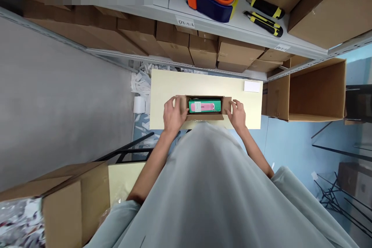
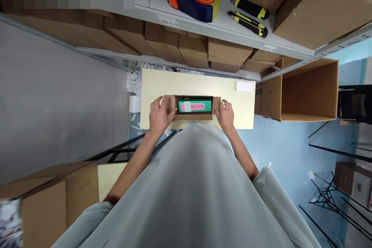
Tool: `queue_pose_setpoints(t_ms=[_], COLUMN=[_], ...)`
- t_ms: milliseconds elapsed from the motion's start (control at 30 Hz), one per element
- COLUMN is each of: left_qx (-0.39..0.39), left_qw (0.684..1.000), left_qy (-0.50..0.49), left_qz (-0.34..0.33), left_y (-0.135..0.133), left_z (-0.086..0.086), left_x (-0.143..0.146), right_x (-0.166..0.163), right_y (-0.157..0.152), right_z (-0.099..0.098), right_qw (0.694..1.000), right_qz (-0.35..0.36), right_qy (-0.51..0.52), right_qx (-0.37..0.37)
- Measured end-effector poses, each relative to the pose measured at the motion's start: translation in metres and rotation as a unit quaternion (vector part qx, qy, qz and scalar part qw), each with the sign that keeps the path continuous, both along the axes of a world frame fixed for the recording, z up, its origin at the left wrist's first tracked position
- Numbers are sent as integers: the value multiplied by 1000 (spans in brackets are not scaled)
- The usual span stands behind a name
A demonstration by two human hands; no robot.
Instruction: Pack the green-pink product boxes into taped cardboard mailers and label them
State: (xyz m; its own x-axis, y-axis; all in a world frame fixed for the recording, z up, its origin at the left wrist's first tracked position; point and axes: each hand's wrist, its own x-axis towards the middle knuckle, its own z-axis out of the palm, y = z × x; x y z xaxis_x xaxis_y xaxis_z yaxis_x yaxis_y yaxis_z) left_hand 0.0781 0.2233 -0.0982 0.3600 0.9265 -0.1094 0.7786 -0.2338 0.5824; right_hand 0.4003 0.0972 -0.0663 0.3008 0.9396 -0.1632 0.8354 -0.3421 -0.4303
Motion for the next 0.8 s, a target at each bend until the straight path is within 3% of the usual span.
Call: queue_pose_setpoints(t_ms=[133, 300, 533, 667, 800], left_qx=[-101, -174, -109, -73, -30], left_qw=[983, 915, 849, 802, 761], left_qy=[3, -146, -294, -347, -376], left_qz=[156, 332, 426, 480, 528], left_y=[-12, -19, -61, -104, -159], left_z=[-14, -25, 12, 37, 55], left_x=[-4, 4, -48, -85, -125], right_x=[2, -6, -24, -66, -126], right_y=[-13, -2, 25, 36, 33], right_z=[-9, -11, 22, 42, 48], right_qw=[988, 955, 948, 947, 951], right_qz=[-116, -185, -81, -14, 43], right_qy=[93, 230, 309, 321, 305], right_qx=[-31, -44, 2, 15, 29])
